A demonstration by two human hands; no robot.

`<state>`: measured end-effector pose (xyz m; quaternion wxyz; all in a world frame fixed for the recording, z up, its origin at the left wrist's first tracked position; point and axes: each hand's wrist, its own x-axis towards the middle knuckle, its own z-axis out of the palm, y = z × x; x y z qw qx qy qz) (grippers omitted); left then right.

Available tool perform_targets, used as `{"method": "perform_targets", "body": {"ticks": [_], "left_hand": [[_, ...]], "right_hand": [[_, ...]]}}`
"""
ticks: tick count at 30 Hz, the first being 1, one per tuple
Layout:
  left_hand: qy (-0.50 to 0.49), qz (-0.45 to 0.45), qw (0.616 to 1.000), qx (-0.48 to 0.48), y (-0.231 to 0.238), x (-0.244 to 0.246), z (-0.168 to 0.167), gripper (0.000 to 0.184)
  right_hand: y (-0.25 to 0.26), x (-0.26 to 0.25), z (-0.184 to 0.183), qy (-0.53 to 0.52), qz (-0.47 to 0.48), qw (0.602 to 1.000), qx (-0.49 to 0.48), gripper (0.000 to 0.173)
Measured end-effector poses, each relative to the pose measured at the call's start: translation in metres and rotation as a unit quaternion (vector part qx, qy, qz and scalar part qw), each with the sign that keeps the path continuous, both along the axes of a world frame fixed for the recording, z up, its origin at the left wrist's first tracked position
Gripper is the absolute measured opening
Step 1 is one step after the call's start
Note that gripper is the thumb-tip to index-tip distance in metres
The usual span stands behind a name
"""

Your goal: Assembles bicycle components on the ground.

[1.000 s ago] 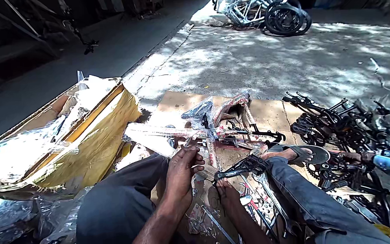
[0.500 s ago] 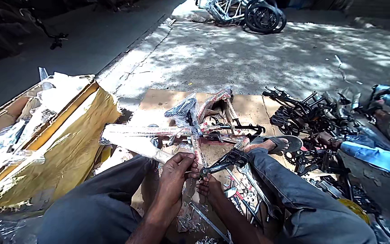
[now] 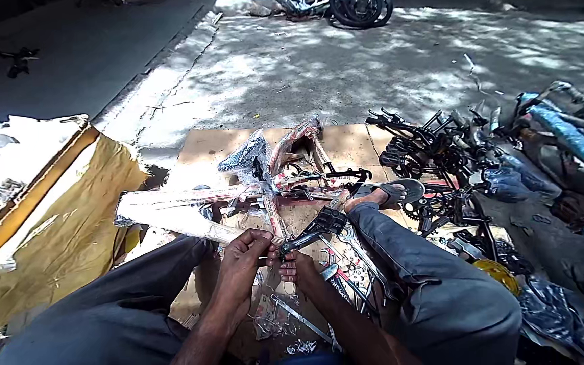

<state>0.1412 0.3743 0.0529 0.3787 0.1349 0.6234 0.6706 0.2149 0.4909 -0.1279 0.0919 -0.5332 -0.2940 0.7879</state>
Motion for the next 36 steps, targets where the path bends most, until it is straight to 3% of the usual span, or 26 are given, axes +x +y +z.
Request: {"method": "perform_targets", "body": {"ticks": [2, 5, 10, 14, 17, 19, 20, 22, 23, 25, 27, 29, 33, 36], "left_hand": [[0.005, -0.008, 1.0, -0.01, 0.0, 0.001, -0.002, 0.017], [0.004, -0.023, 1.0, -0.02, 0.003, 0.005, -0.003, 0.016], [0.016, -0.044, 0.999, -0.024, 0.006, 0.011, -0.004, 0.015], [0.033, -0.069, 0.996, -0.036, 0.009, 0.015, 0.0, 0.013], [0.07, -0.109, 0.99, -0.055, 0.012, 0.016, -0.002, 0.012], [0.136, -0.152, 0.976, -0.078, 0.015, 0.016, -0.009, 0.012], [0.185, -0.171, 0.963, -0.094, 0.019, 0.015, -0.016, 0.012], [0.33, -0.199, 0.91, -0.154, 0.033, 0.011, -0.038, 0.011], [0.4, -0.214, 0.872, -0.184, 0.041, 0.009, -0.054, 0.012], [0.489, -0.267, 0.79, -0.255, 0.058, 0.003, -0.096, 0.023], [0.544, -0.314, 0.712, -0.312, 0.067, -0.007, -0.139, 0.032], [0.575, -0.337, 0.673, -0.321, 0.067, -0.017, -0.169, 0.032], [0.582, -0.334, 0.686, -0.28, 0.062, -0.027, -0.193, 0.027], [0.562, -0.341, 0.701, -0.277, 0.067, -0.029, -0.19, 0.022]], "right_hand": [[0.0, 0.003, 0.002, 0.002, 0.012, 1.0, 0.017, 0.059], [0.002, 0.005, 0.001, 0.018, 0.012, 1.0, 0.005, 0.043], [0.005, 0.007, 0.001, -0.011, 0.044, 0.999, 0.029, 0.052], [0.007, 0.005, 0.0, 0.013, 0.042, 0.998, 0.036, 0.037], [0.021, 0.012, -0.003, -0.025, 0.158, 0.985, 0.06, 0.05], [0.04, 0.033, -0.015, -0.074, 0.313, 0.929, 0.184, 0.06], [0.055, 0.046, -0.023, -0.12, 0.395, 0.87, 0.271, 0.055], [0.09, 0.077, -0.031, -0.222, 0.542, 0.709, 0.393, 0.04], [0.102, 0.097, -0.029, -0.273, 0.6, 0.642, 0.392, 0.035], [0.12, 0.138, -0.031, -0.359, 0.677, 0.564, 0.307, 0.039], [0.137, 0.169, -0.054, -0.421, 0.692, 0.537, 0.238, 0.052], [0.136, 0.175, -0.058, -0.459, 0.669, 0.538, 0.229, 0.052], [0.115, 0.172, -0.047, -0.512, 0.631, 0.521, 0.26, 0.039], [0.11, 0.167, -0.048, -0.522, 0.665, 0.461, 0.27, 0.035]]}}
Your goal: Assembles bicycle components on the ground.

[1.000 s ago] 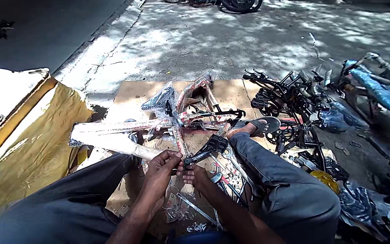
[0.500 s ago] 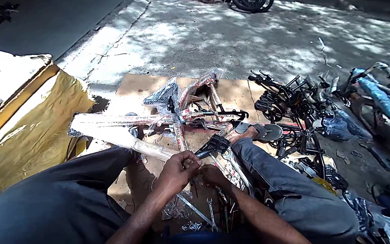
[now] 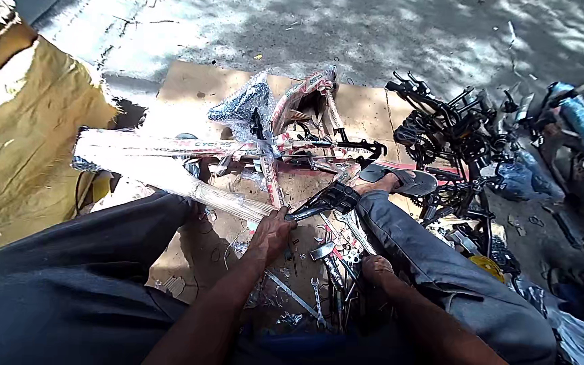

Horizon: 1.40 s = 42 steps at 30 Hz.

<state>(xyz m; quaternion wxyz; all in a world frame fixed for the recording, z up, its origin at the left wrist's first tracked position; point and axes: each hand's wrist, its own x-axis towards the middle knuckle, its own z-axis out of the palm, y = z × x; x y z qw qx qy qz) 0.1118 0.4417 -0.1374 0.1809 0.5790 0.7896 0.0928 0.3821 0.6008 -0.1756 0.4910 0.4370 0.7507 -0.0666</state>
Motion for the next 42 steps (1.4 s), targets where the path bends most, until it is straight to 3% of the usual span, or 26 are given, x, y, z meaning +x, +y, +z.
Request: {"method": "perform_targets", "body": {"ticks": [7, 12, 16, 19, 23, 26, 29, 32, 35, 37, 39, 42], "left_hand": [[0.016, -0.023, 0.999, 0.019, -0.005, 0.002, 0.003, 0.044], [0.011, -0.018, 0.998, 0.063, -0.008, -0.003, -0.001, 0.029], [0.007, -0.018, 0.997, 0.081, -0.011, -0.001, -0.008, 0.029], [-0.019, 0.017, 0.995, 0.093, -0.013, 0.004, -0.007, 0.039], [-0.1, 0.149, 0.974, 0.137, -0.018, 0.009, 0.006, 0.034], [-0.134, 0.235, 0.96, 0.075, -0.022, 0.006, 0.022, 0.039], [-0.152, 0.277, 0.949, 0.02, -0.029, 0.0, 0.032, 0.035], [-0.219, 0.239, 0.941, -0.095, -0.039, -0.001, 0.032, 0.036], [-0.359, 0.144, 0.911, -0.145, -0.053, 0.01, 0.006, 0.044], [-0.452, 0.097, 0.869, -0.175, -0.058, 0.026, -0.001, 0.051], [-0.508, 0.089, 0.834, -0.197, -0.056, 0.038, 0.002, 0.053], [-0.535, 0.137, 0.814, -0.182, -0.054, 0.046, 0.004, 0.043]], "right_hand": [[-0.002, 0.011, 0.006, -0.001, 0.12, 0.992, -0.039, 0.046], [0.003, 0.026, -0.008, 0.052, 0.202, 0.976, -0.06, 0.032], [0.0, 0.017, 0.016, 0.046, 0.204, 0.971, -0.118, 0.036], [0.007, 0.03, 0.001, 0.079, 0.222, 0.963, -0.134, 0.035], [-0.007, 0.02, 0.03, 0.086, 0.226, 0.958, -0.151, 0.037], [-0.01, 0.021, 0.025, 0.143, 0.167, 0.967, -0.13, 0.053], [-0.008, 0.011, 0.015, 0.242, -0.003, 0.965, -0.104, 0.062], [-0.018, -0.007, 0.038, 0.328, -0.147, 0.917, -0.175, 0.056], [-0.042, -0.023, 0.053, 0.453, -0.271, 0.79, -0.312, 0.034], [-0.061, -0.042, 0.053, 0.492, -0.345, 0.713, -0.36, 0.031], [-0.074, -0.063, 0.046, 0.511, -0.366, 0.692, -0.354, 0.032], [-0.083, -0.095, 0.027, 0.572, -0.344, 0.68, -0.304, 0.03]]}}
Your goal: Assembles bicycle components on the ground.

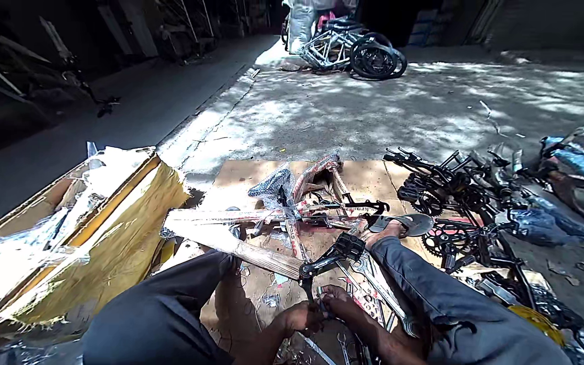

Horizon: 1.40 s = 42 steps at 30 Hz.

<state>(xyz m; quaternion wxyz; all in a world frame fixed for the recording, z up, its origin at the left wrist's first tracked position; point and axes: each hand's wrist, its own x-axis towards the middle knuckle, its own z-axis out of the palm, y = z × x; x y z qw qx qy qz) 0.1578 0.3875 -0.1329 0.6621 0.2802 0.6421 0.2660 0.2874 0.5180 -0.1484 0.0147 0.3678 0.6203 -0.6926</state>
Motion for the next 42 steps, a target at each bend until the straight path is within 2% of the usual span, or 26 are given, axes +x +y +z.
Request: {"method": "perform_targets", "body": {"ticks": [3, 6, 10, 11, 14, 17, 19, 21, 23, 24, 26, 27, 28, 30, 32, 35, 37, 38, 39, 42], "left_hand": [[0.027, 0.094, 0.995, -0.012, 0.002, -0.002, 0.004, 0.036], [0.054, 0.133, 0.989, -0.029, -0.001, -0.006, 0.012, 0.035], [0.063, 0.175, 0.982, -0.017, 0.002, -0.011, 0.01, 0.037], [0.061, 0.182, 0.981, -0.015, 0.003, -0.009, 0.01, 0.037], [0.061, 0.254, 0.965, -0.007, 0.008, 0.008, 0.008, 0.036], [0.053, 0.331, 0.942, 0.012, 0.019, 0.028, 0.01, 0.036], [0.034, 0.355, 0.934, 0.013, 0.028, 0.033, 0.016, 0.038], [0.003, 0.356, 0.934, 0.005, 0.035, 0.032, 0.03, 0.036], [-0.012, 0.335, 0.942, -0.013, 0.033, 0.026, 0.04, 0.035], [0.001, 0.338, 0.941, -0.021, 0.029, 0.022, 0.039, 0.036], [0.094, 0.356, 0.93, -0.025, 0.019, 0.013, 0.024, 0.04], [0.129, 0.351, 0.927, -0.023, 0.014, 0.007, 0.014, 0.043], [0.114, 0.337, 0.934, -0.019, 0.008, 0.001, 0.005, 0.049], [-0.014, 0.295, 0.955, -0.012, -0.001, -0.006, -0.009, 0.051], [-0.135, 0.284, 0.949, 0.022, 0.003, -0.004, -0.017, 0.035], [-0.251, 0.276, 0.926, 0.052, 0.012, 0.0, -0.029, 0.031], [-0.273, 0.267, 0.922, 0.067, 0.013, 0.0, -0.031, 0.027], [-0.271, 0.269, 0.921, 0.072, 0.013, 0.0, -0.027, 0.022], [-0.265, 0.271, 0.922, 0.075, 0.013, 0.001, -0.02, 0.018], [-0.248, 0.25, 0.933, 0.079, 0.01, 0.0, -0.011, 0.019]], "right_hand": [[0.002, -0.026, -0.01, 0.015, -0.019, 0.997, 0.072, 0.03], [-0.001, -0.041, -0.007, 0.001, 0.004, 0.99, 0.143, 0.031], [-0.012, -0.046, -0.006, 0.005, -0.093, 0.989, 0.118, 0.026], [-0.012, -0.046, -0.006, -0.008, -0.098, 0.986, 0.137, 0.026], [-0.01, -0.042, 0.006, -0.075, -0.051, 0.966, 0.241, 0.029], [-0.005, -0.037, 0.024, -0.159, 0.065, 0.939, 0.299, 0.037], [-0.001, -0.032, 0.011, -0.113, 0.035, 0.967, 0.224, 0.04], [0.0, -0.029, -0.007, -0.004, -0.067, 0.997, 0.023, 0.036], [-0.008, -0.031, -0.01, 0.065, -0.174, 0.965, -0.187, 0.038], [-0.011, -0.033, -0.013, 0.098, -0.199, 0.942, -0.252, 0.039], [-0.017, -0.036, -0.018, 0.163, -0.207, 0.918, -0.297, 0.039], [-0.02, -0.038, -0.02, 0.182, -0.201, 0.92, -0.282, 0.039], [-0.024, -0.041, -0.02, 0.184, -0.195, 0.929, -0.257, 0.036], [-0.028, -0.04, -0.022, 0.154, -0.164, 0.958, -0.179, 0.023], [-0.025, -0.039, -0.013, 0.098, -0.128, 0.981, -0.105, 0.021], [-0.027, -0.033, 0.014, 0.043, -0.103, 0.993, -0.046, 0.048], [-0.03, -0.032, 0.031, 0.004, -0.081, 0.997, -0.001, 0.078], [-0.032, -0.034, 0.037, -0.024, -0.067, 0.997, 0.04, 0.087], [-0.035, -0.037, 0.04, -0.058, -0.059, 0.991, 0.106, 0.087], [-0.045, -0.041, 0.033, -0.103, -0.07, 0.943, 0.309, 0.063]]}}
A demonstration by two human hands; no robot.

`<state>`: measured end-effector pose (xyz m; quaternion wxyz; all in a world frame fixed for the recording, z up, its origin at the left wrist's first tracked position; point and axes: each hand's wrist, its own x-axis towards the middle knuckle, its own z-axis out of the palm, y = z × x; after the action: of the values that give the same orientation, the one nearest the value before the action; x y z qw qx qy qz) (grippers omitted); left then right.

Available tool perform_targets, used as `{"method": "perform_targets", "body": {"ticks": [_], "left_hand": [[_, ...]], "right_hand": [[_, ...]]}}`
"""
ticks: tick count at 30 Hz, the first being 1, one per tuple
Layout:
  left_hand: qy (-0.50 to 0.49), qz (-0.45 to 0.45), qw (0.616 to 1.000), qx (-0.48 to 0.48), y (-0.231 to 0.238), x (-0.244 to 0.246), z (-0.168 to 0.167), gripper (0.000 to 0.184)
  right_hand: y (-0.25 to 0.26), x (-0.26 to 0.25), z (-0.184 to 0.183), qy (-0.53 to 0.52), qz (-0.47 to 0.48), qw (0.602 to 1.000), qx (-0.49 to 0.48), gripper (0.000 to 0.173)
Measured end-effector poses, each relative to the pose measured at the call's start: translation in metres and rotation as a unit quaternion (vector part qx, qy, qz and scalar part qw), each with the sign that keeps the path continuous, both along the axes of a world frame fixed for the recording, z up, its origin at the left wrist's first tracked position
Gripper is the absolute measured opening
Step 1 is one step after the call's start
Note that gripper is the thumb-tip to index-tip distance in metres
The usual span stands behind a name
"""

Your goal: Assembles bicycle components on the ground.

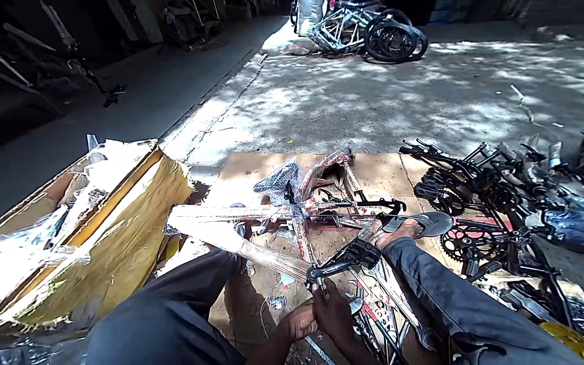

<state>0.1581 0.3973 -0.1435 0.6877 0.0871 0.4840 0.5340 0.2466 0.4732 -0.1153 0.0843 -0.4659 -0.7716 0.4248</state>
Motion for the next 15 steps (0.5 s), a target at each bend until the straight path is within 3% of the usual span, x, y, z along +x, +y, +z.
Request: {"method": "perform_targets", "body": {"ticks": [2, 5, 11, 13, 15], "left_hand": [[0.05, -0.04, 0.998, -0.005, 0.001, -0.005, -0.012, 0.022], [0.139, -0.113, 0.983, -0.04, 0.005, -0.006, -0.023, 0.035], [0.316, -0.068, 0.937, -0.13, 0.022, 0.026, -0.005, 0.063], [0.348, -0.087, 0.922, -0.146, 0.019, 0.031, -0.013, 0.071], [0.362, -0.117, 0.913, -0.149, 0.016, 0.034, -0.014, 0.078]], "right_hand": [[0.007, 0.001, -0.016, 0.031, -0.005, 0.999, 0.029, 0.051], [0.029, 0.014, -0.041, 0.125, -0.014, 0.99, -0.063, 0.041], [0.059, 0.025, -0.064, 0.264, 0.013, 0.923, -0.279, 0.036], [0.057, 0.029, -0.073, 0.276, 0.008, 0.911, -0.308, 0.033], [0.057, 0.031, -0.078, 0.257, -0.011, 0.925, -0.28, 0.031]]}}
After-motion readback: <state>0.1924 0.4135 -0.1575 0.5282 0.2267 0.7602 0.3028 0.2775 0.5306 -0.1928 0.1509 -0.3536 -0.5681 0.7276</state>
